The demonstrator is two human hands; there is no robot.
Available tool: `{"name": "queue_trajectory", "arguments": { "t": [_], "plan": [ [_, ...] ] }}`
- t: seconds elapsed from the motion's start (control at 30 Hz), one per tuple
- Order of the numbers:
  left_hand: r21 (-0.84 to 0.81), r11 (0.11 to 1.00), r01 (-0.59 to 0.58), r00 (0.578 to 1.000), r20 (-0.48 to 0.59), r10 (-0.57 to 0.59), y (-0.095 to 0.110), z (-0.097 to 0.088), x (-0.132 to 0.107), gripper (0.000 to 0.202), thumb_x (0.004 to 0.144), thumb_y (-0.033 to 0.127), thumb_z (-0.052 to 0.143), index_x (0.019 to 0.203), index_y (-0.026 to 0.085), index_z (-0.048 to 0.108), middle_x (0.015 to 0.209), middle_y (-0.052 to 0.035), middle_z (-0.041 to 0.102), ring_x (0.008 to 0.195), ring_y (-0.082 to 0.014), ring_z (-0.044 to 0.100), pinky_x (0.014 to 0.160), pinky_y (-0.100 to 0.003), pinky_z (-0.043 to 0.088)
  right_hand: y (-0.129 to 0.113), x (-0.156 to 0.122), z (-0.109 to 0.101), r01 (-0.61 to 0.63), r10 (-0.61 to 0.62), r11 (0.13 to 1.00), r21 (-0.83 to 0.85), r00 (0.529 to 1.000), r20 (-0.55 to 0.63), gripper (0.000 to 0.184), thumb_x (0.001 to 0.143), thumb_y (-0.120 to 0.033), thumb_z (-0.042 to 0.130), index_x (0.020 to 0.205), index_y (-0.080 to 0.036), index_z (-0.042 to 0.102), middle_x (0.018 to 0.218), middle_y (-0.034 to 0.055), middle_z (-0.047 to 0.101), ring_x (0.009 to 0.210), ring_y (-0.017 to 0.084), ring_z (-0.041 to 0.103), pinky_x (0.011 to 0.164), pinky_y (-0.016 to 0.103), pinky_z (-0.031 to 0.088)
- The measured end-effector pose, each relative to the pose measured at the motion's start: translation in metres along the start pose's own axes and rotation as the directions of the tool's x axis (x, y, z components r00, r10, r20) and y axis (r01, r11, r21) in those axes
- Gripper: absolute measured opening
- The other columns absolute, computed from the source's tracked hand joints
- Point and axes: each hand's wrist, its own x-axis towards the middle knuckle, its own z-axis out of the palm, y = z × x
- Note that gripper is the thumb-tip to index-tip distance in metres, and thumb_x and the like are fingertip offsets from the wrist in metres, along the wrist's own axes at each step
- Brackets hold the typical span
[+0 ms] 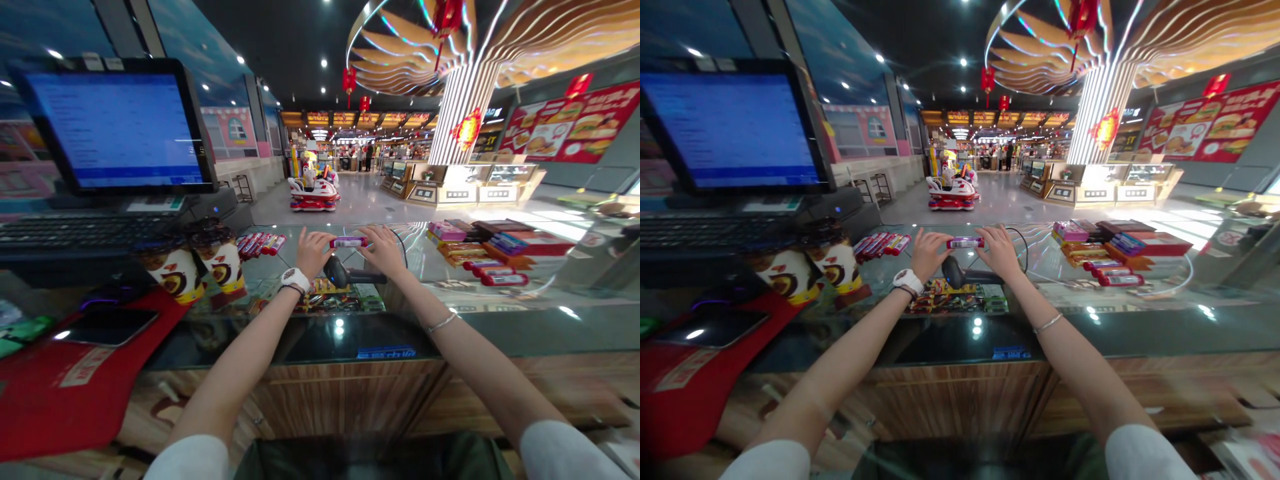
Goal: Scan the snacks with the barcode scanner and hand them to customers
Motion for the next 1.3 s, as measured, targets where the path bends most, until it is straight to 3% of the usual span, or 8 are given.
{"name": "queue_trajectory", "arguments": {
  "t": [0.07,0.13,0.2,0.3,0.53,0.73,1.13,1.3],
  "plan": [
    [0.002,1.0,0.011,1.0,-0.009,-0.011,-0.004,0.0,0.0,0.022,0.09,0.027,0.063,0.112,0.029,0.068,0.113,-0.0011,0.073,0.112,-0.0209,0.062,0.125,-0.051,0.017,-0.002,0.001,-0.004,-0.008,0.01,0.999,0.045,0.999,-0.03,0.032,0.091,-0.027,0.057,0.122,-0.019,0.062,0.122,0.0113,0.066,0.116,0.026,0.058,0.107,0.044,0.042],
    [0.006,1.0,0.029,0.999,-0.013,-0.029,-0.007,0.0,0.0,0.022,0.09,0.027,0.063,0.112,0.029,0.068,0.114,-0.0012,0.073,0.112,-0.0208,0.062,0.125,-0.052,0.016,-0.004,-0.001,-0.008,0.008,-0.01,0.996,0.094,1.0,0.021,0.027,0.091,-0.026,0.057,0.116,-0.019,0.064,0.115,0.0109,0.068,0.11,0.026,0.061,0.099,0.042,0.048],
    [0.016,0.999,0.051,0.999,-0.011,-0.051,-0.01,0.0,0.0,0.022,0.09,0.027,0.063,0.112,0.029,0.068,0.114,-0.0014,0.073,0.113,-0.0209,0.062,0.124,-0.051,0.016,-0.007,-0.006,-0.011,0.037,-0.061,0.988,0.151,0.985,0.162,0.025,0.089,-0.027,0.061,0.112,-0.019,0.065,0.108,0.0089,0.069,0.101,0.024,0.064,0.093,0.04,0.051],
    [0.029,0.996,0.082,0.997,-0.001,-0.082,-0.012,0.0,0.0,0.022,0.09,0.027,0.063,0.112,0.029,0.068,0.116,-0.0015,0.073,0.113,-0.0211,0.062,0.124,-0.051,0.016,-0.01,-0.015,-0.011,0.011,-0.125,0.963,0.27,0.904,0.409,0.04,0.086,-0.036,0.067,0.122,-0.018,0.06,0.118,0.0096,0.066,0.086,0.019,0.068,0.082,0.035,0.055],
    [0.039,0.993,0.108,0.994,-0.006,-0.107,-0.014,0.0,-0.004,0.022,0.09,0.028,0.064,0.112,0.028,0.068,0.115,-0.0011,0.073,0.112,-0.0214,0.062,0.124,-0.051,0.018,-0.005,-0.028,0.002,-0.074,-0.141,0.943,0.323,0.793,0.593,0.065,0.08,-0.04,0.074,0.137,-0.02,0.05,0.134,0.0132,0.056,0.107,0.025,0.065,0.091,0.038,0.054],
    [0.006,0.996,0.088,0.996,0.01,-0.088,-0.015,0.002,-0.006,0.024,0.089,0.028,0.065,0.113,0.028,0.068,0.115,-0.0018,0.073,0.112,-0.0229,0.063,0.123,-0.051,0.021,-0.007,-0.03,0.007,-0.126,-0.095,0.951,0.281,0.748,0.656,0.053,0.081,-0.041,0.074,0.126,-0.018,0.058,0.12,0.0118,0.062,0.109,0.028,0.064,0.096,0.041,0.05],
    [-0.014,0.991,0.131,0.99,-0.045,-0.131,-0.022,-0.001,-0.004,0.023,0.088,0.028,0.066,0.112,0.027,0.068,0.114,-0.003,0.073,0.111,-0.0231,0.063,0.123,-0.05,0.021,-0.032,-0.029,-0.006,-0.05,0.015,0.998,0.038,0.779,0.626,0.039,0.083,-0.041,0.067,0.116,-0.021,0.06,0.124,0.0083,0.059,0.1,0.025,0.068,0.078,0.033,0.053],
    [-0.024,0.984,0.178,0.981,-0.071,-0.18,-0.027,-0.005,-0.004,0.022,0.089,0.028,0.065,0.11,0.027,0.068,0.113,-0.0029,0.073,0.111,-0.0235,0.063,0.122,-0.05,0.022,-0.032,-0.024,-0.013,-0.035,0.015,0.999,0.027,0.844,0.536,0.04,0.086,-0.048,0.065,0.117,-0.022,0.06,0.124,0.0079,0.061,0.103,0.026,0.067,0.076,0.033,0.055]
  ]
}}
